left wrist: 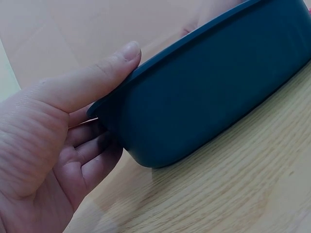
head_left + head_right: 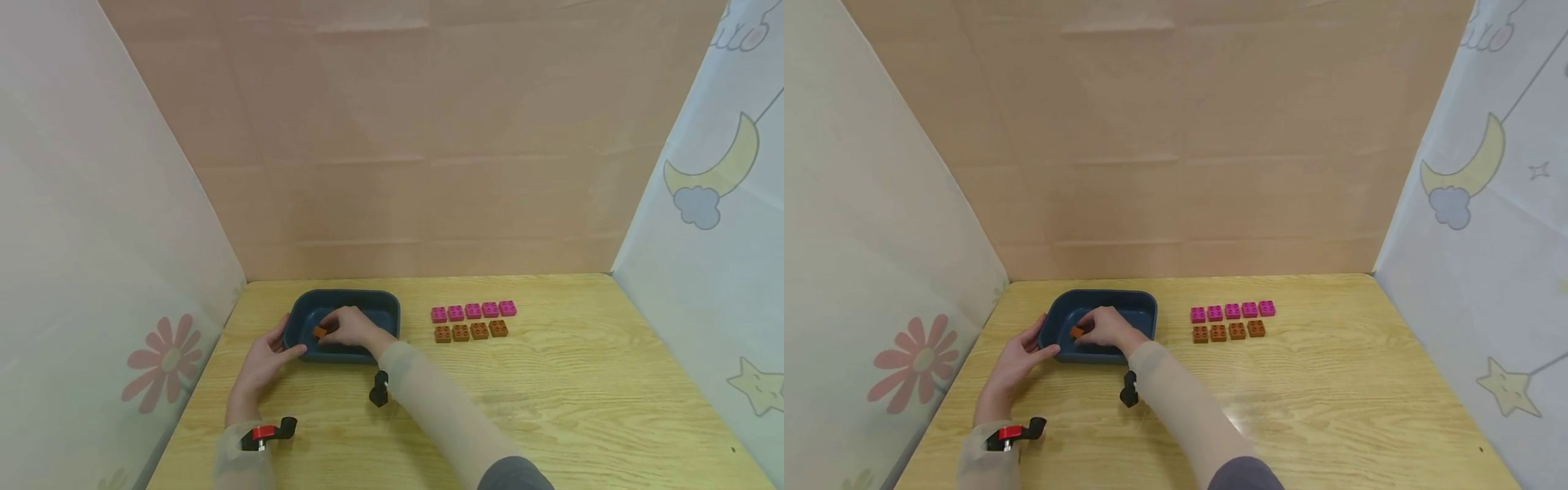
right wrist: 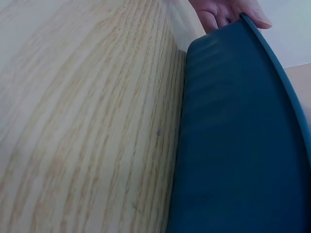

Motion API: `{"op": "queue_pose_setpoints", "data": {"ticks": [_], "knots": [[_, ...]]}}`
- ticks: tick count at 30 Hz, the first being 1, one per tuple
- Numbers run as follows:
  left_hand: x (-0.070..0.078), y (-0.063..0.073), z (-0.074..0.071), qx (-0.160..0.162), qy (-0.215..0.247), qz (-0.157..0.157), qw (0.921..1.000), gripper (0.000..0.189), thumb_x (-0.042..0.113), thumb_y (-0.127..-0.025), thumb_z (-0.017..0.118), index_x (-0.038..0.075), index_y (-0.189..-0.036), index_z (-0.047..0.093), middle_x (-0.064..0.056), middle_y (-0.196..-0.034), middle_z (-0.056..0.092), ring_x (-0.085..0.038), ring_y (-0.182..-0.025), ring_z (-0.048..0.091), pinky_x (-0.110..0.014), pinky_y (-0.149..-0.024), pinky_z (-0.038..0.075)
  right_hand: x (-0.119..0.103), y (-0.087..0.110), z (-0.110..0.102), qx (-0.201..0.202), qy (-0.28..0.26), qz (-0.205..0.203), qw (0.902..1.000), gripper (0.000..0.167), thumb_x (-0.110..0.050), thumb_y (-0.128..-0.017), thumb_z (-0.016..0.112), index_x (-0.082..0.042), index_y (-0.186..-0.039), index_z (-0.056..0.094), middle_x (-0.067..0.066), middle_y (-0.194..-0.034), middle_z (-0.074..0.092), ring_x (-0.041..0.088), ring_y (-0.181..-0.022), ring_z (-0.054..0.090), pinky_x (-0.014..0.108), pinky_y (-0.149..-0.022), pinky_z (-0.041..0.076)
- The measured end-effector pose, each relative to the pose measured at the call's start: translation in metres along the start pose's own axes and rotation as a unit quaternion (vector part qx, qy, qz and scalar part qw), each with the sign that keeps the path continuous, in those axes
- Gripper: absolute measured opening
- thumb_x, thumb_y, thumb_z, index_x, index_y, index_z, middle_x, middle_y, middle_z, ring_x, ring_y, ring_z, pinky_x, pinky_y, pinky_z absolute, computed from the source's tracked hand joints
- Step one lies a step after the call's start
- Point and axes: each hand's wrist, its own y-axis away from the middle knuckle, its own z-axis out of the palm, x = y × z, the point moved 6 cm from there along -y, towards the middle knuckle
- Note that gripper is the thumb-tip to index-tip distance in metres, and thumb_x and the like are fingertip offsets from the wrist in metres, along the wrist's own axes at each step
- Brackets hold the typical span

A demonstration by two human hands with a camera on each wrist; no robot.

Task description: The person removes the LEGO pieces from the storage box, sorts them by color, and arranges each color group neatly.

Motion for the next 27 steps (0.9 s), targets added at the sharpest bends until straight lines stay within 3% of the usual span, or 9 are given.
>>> {"op": "queue_pose_setpoints", "data": {"ticks": [4,21,27], "knots": [[-0.0008,0.0003,0.0007,-0.003,0.005,0.006,1.0,0.09,0.019,-0.101,0.079,0.007,-0.171,0.024,-0.016,-0.175,0.022,-0.038,-0.153,0.038,-0.014,-0.103,0.046,0.002,-0.0001,0.0003,0.004,-0.007,0.0,1.0,0.041,-0.028,-0.095,0.086,-0.01,-0.13,0.077,-0.002,-0.117,0.079,0.008,-0.103,0.072,0.022,-0.088,0.058],[-0.0011,0.0003,-0.0003,-0.001,0.002,0.004,1.0,0.088,0.02,-0.101,0.079,0.009,-0.171,0.026,-0.013,-0.176,0.022,-0.037,-0.155,0.037,-0.026,-0.111,0.043,0.0078,-0.0039,0.002,0.001,-0.015,-0.002,0.9999,0.029,-0.028,-0.102,0.077,-0.014,-0.128,0.078,-0.006,-0.114,0.077,0.005,-0.095,0.069,0.023,-0.081,0.058],[0.0012,0.0013,-0.0004,-0.001,0.0,0.003,1.0,0.088,0.021,-0.101,0.079,0.009,-0.171,0.026,-0.013,-0.176,0.023,-0.036,-0.154,0.037,-0.02,-0.109,0.044,0.0072,-0.0034,0.0012,0.0,-0.024,0.002,0.9997,0.033,-0.026,-0.103,0.075,-0.012,-0.134,0.075,-0.003,-0.12,0.077,0.006,-0.096,0.07,0.023,-0.08,0.058]]}}
